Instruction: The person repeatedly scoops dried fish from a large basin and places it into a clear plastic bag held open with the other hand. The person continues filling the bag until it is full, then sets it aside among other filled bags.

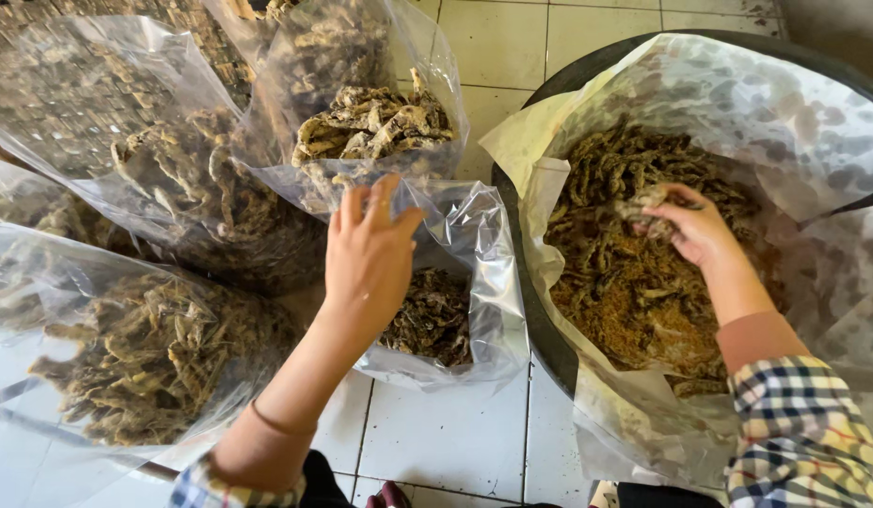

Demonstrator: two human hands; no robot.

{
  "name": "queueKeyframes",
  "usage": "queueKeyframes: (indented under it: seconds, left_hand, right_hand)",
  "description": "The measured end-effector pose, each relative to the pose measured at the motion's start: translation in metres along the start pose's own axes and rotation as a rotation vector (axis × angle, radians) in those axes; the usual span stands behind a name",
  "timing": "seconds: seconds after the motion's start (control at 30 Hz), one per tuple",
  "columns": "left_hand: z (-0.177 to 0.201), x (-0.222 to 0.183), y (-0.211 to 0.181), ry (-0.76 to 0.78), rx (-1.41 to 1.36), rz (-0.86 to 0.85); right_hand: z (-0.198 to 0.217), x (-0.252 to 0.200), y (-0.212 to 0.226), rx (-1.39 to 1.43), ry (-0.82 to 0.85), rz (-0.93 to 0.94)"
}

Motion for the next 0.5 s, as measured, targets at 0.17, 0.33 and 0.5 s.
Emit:
queueKeyframes:
  seconds: [0.17,0.33,0.5]
  left_hand:
    - [-0.012,0.011,0.018,0.199,-0.096,0.221]
    - [-0.004,0.001,0.032,0.301,-0.335,0.201]
    - [0.002,-0.005,0.031,0.185,-0.562,0.061]
  right_hand:
    - [-0.006,-0.064,0.092,0.161,0.269,0.324]
    - [-0.058,-0.169,0.177,0.215,0.797,0.732]
    - [-0.159,-0.246,0.190,-0.347,0.819,1.386]
Point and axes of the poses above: each hand's wrist, its own x-axis towards the middle knuckle, its own z-axis out of the back of the hand, y = z × x, the point moved 3 cm from there along x, towards the middle knuckle, and after that the axes turned 12 degrees about -x, right-handed, at the moved point
